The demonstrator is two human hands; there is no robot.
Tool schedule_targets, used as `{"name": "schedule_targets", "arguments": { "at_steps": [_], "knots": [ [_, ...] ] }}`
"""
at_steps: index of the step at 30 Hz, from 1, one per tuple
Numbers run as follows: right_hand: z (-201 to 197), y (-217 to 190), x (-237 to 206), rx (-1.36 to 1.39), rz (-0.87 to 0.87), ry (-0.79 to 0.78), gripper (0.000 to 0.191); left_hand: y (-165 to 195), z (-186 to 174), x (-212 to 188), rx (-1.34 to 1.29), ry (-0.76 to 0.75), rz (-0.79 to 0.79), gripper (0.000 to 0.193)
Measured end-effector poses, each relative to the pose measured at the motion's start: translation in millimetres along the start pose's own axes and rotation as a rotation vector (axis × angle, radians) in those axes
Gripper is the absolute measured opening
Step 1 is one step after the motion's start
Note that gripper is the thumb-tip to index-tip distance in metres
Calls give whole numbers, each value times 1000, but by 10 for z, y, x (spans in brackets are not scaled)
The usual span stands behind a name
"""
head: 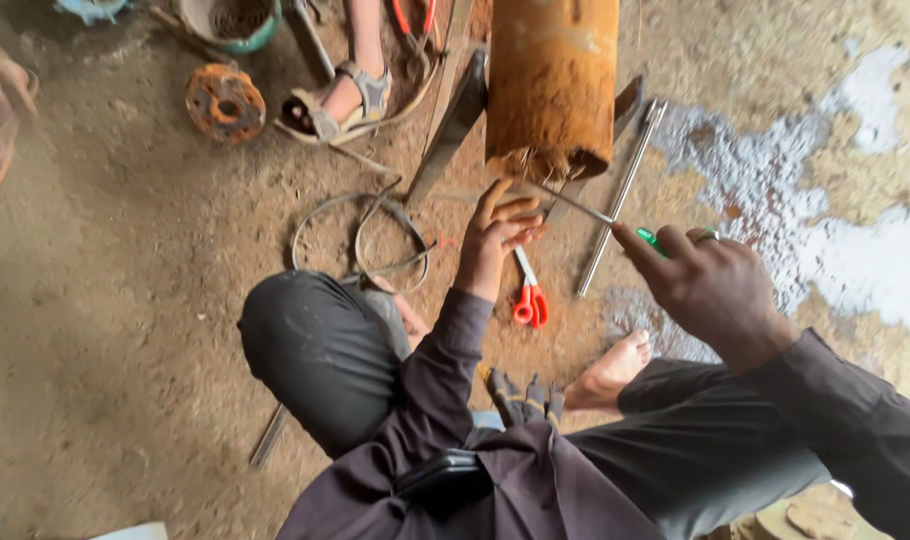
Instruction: The person sits on the floor and works on a large, rusty cylindrical electrical coil. They use a screwdriver to pry and adjust the copper windings at the end of the coil, then switch to pliers to pull and separate the wires. The person repeatedly manipulates the copper strands to tidy or repair the coil's end.
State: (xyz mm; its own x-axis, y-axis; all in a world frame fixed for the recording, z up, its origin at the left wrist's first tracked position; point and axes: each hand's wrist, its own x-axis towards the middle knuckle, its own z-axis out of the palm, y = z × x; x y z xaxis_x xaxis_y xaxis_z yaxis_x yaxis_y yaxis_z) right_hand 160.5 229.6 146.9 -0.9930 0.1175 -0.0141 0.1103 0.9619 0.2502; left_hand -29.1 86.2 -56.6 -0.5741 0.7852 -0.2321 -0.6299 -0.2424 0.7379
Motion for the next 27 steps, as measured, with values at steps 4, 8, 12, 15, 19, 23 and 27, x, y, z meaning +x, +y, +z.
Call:
{"name": "schedule_targets", "arguments": {
  "at_steps": [4, 8, 12, 15, 19, 23, 27],
  "knots": [
    [-203, -65, 214, 358, 296, -226, 42, 61, 37, 49, 39, 54, -32, 66],
    [-164, -116, 161, 600, 386, -76, 35, 62, 47, 61, 76, 85, -30, 67],
    [188, -212, 36, 786, 609, -123, 42, 31, 48, 86, -6, 46, -25, 71],
    [486, -383, -30, 1003, 651, -89, 44, 25, 51, 96, -48, 29, -3, 76],
    [680, -591, -127, 1418, 859, -256, 51, 52, 53, 49, -19, 35, 0, 78],
    [697, -653, -153, 1735, 970, -325, 57, 95, 57, 7, -17, 17, 9, 80],
    [710, -751, -155, 2163, 894, -326, 53, 89, 29, 9, -27, 4, 12, 81]
  ]
}}
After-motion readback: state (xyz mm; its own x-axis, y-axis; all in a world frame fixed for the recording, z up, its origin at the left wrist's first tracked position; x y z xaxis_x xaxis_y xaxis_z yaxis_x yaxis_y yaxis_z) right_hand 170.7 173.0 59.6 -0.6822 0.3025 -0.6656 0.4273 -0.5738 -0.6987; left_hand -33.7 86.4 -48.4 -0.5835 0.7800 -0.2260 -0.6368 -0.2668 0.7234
